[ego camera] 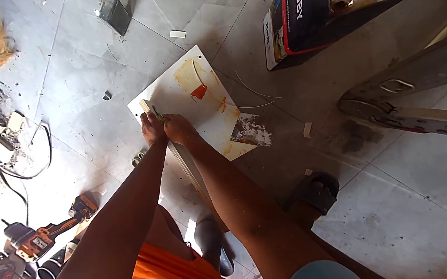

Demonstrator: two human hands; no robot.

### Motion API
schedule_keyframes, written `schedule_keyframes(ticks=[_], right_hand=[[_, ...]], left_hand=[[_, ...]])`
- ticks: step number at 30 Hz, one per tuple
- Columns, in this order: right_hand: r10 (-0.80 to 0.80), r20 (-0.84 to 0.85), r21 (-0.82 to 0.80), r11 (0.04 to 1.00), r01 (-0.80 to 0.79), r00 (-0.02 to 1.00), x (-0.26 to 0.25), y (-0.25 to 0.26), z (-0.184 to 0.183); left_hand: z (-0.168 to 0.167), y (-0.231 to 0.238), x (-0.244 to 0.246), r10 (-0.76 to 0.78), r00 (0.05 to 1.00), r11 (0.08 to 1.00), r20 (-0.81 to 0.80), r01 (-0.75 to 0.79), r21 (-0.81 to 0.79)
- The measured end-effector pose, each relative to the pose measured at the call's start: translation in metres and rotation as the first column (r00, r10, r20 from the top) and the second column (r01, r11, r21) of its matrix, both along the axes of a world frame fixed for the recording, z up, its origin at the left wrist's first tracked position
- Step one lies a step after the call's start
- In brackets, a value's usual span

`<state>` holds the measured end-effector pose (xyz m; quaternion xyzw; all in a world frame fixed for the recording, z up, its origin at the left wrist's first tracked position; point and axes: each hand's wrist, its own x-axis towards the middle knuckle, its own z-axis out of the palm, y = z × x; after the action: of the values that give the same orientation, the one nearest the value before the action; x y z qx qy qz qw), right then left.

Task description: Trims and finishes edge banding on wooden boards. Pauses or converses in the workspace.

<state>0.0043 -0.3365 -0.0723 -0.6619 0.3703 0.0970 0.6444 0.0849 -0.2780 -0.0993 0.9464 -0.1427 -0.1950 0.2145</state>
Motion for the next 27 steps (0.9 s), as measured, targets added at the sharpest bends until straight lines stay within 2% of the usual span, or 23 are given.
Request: schedule_keyframes(ticks=[9, 27], right_hand=[[-0.036, -0.013, 0.059, 0.998, 0.036, 0.999, -0.019, 0.014, 0.001], [-0.086, -0.052, 0.163, 0.982, 0.093, 0.995, -0.07, 0.06, -0.005]], left_hand=[[0.0, 0.001, 0.001, 0.033, 0.998, 0.997, -0.052, -0.036, -0.065], [0.001, -0.002, -0.001, -0.001, 1.0, 1.0, 0.024, 0.001, 0.004]])
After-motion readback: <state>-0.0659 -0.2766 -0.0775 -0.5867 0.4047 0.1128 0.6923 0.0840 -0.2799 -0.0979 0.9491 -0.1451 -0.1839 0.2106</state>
